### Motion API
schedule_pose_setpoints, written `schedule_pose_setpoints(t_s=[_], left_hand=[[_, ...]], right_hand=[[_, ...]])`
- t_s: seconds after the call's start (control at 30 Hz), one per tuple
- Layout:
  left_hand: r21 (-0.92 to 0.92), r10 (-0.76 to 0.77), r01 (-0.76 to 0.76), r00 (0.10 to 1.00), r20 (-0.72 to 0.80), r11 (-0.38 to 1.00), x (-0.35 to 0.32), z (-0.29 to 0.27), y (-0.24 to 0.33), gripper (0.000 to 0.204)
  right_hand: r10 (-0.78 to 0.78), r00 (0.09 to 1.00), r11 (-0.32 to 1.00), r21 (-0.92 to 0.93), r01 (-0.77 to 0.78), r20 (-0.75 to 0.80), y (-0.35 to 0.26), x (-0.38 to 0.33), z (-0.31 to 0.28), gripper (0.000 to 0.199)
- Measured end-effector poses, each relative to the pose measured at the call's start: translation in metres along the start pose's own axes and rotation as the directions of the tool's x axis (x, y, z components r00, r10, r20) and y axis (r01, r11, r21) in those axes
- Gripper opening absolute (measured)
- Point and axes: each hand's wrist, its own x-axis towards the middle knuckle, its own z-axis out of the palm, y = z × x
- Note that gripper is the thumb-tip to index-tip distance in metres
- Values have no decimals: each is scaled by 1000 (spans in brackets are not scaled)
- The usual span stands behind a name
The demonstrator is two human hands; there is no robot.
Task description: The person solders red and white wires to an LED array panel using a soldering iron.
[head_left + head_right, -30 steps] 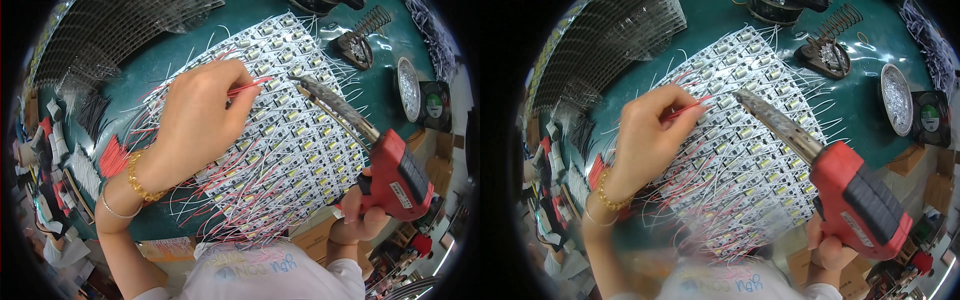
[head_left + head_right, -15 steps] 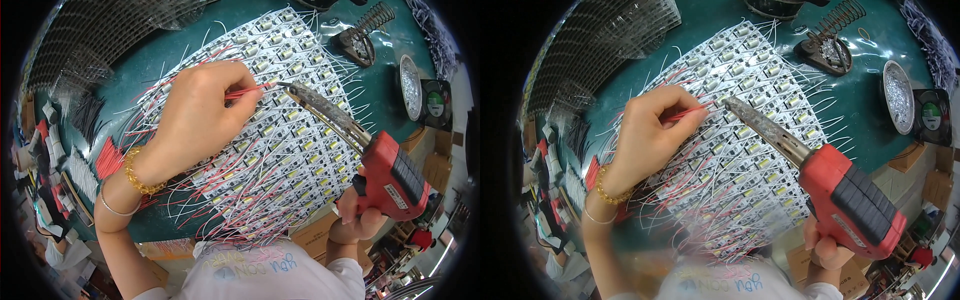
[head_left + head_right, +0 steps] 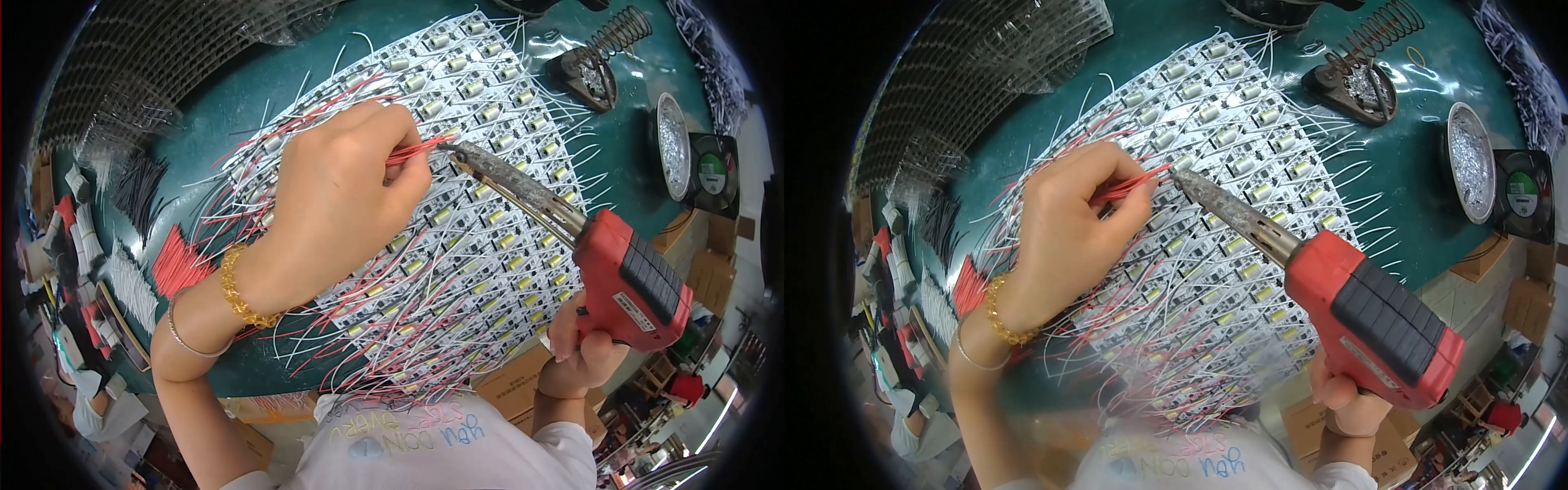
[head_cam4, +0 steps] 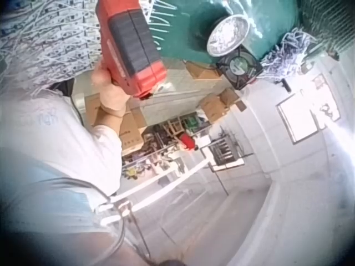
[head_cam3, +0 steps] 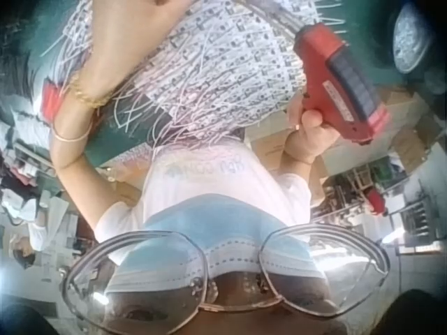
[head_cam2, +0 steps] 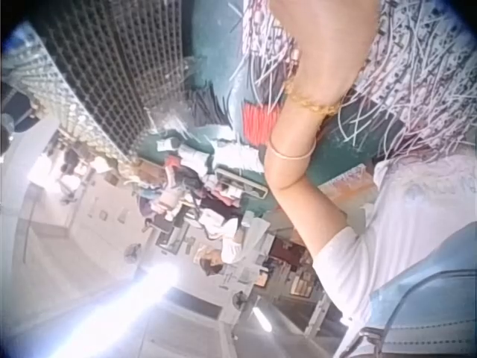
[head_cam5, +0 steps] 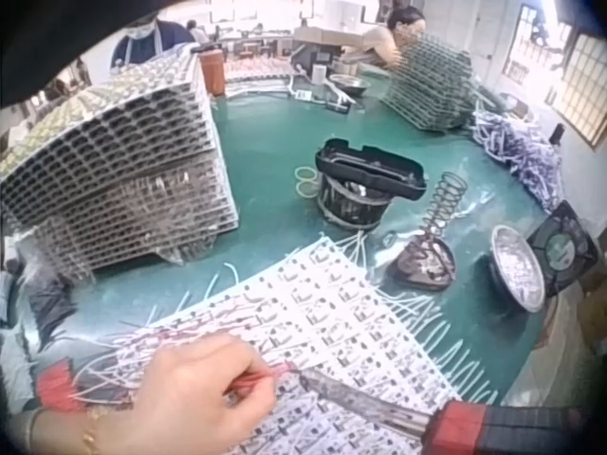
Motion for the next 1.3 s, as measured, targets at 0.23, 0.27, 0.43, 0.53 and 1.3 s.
schedule_pose_setpoints(t_s=[0.23, 0.27, 0.43, 0.53, 1.3], left_hand=[[22, 35, -35, 999, -5, 999, 1, 0, -4, 10], [24, 40, -40, 999, 0, 999, 2, -1, -3, 10], [31, 38, -38, 999, 5, 999, 2, -1, -2, 10], [31, 30, -31, 1000, 6, 999, 1, -1, -2, 9], [-122, -229, 254, 955, 191, 959, -16, -31, 40, 7]], right_hand=[[-43, 998, 998, -43, 46, 55, -5, 5, 5, 80], [-44, 997, 998, -44, 47, 55, -6, 4, 4, 80], [-48, 999, 999, -10, 48, 20, -12, 3, 7, 79], [-46, 999, 999, 9, 46, -11, -9, 0, 6, 82], [-70, 995, 987, 148, 58, 78, -7, -14, -17, 79]])
